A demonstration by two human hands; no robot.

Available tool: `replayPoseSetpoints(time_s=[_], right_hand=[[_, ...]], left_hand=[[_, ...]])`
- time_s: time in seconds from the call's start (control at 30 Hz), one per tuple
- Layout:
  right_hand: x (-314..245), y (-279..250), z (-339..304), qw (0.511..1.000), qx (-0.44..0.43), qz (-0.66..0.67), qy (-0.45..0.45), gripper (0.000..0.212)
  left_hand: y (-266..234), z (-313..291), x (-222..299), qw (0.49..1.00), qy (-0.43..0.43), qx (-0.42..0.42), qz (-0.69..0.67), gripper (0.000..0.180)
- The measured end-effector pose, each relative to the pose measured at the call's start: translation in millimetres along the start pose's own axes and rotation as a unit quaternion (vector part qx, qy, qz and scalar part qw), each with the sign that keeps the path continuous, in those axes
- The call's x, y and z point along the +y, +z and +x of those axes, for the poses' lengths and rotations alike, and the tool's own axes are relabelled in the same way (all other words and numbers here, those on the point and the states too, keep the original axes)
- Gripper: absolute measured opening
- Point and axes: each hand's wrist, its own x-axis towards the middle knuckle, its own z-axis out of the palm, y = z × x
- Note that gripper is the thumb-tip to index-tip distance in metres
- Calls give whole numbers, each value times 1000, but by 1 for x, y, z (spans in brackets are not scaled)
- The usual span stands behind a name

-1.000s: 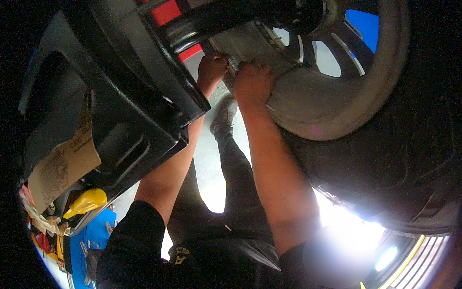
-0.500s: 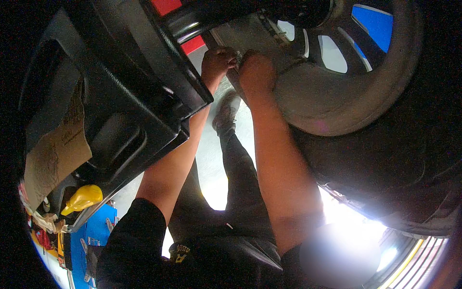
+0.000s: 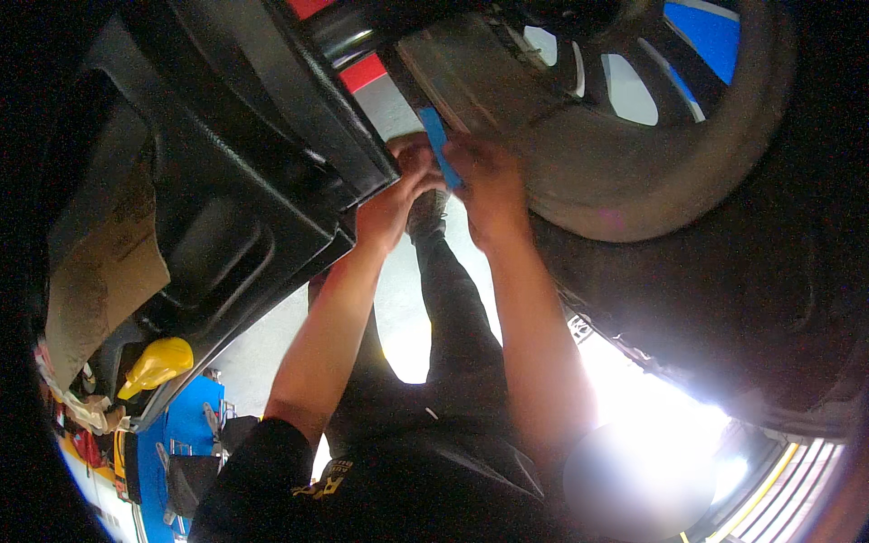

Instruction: The person walks through a garage, retrieves a cloth, and cleans the rim of a tire mounted on a balancing machine using a spray cleaner and sandpaper. They then apply a small weight to the rim.

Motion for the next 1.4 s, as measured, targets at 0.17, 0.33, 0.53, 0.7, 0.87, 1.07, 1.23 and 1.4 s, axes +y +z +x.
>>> replayPoseSetpoints(time_s=[0.17,0.33,0.53,0.7,0.87,1.07,1.23,1.4], right_hand=[[-6,-8,-35,996,-80,19,45,31],[-7,-21,-53,983,-168,64,47,33],[-10,-26,-58,973,-228,14,-26,26],[-16,-30,-69,965,-258,48,-29,30],[-29,-32,-83,960,-274,58,10,36],[-38,-33,-88,952,-302,46,18,37],[-40,-40,-89,948,-316,38,30,34],[-37,-43,-91,943,-330,31,36,33]], left_hand=[[-2,-44,14,989,-47,45,130,24],[8,-67,41,999,-25,0,43,12],[31,-95,75,979,57,39,191,13],[47,-111,97,948,84,37,303,14],[54,-122,103,950,93,92,282,17],[59,-124,106,932,155,113,309,27],[63,-125,105,922,196,123,311,24],[57,-129,108,902,206,88,369,18]])
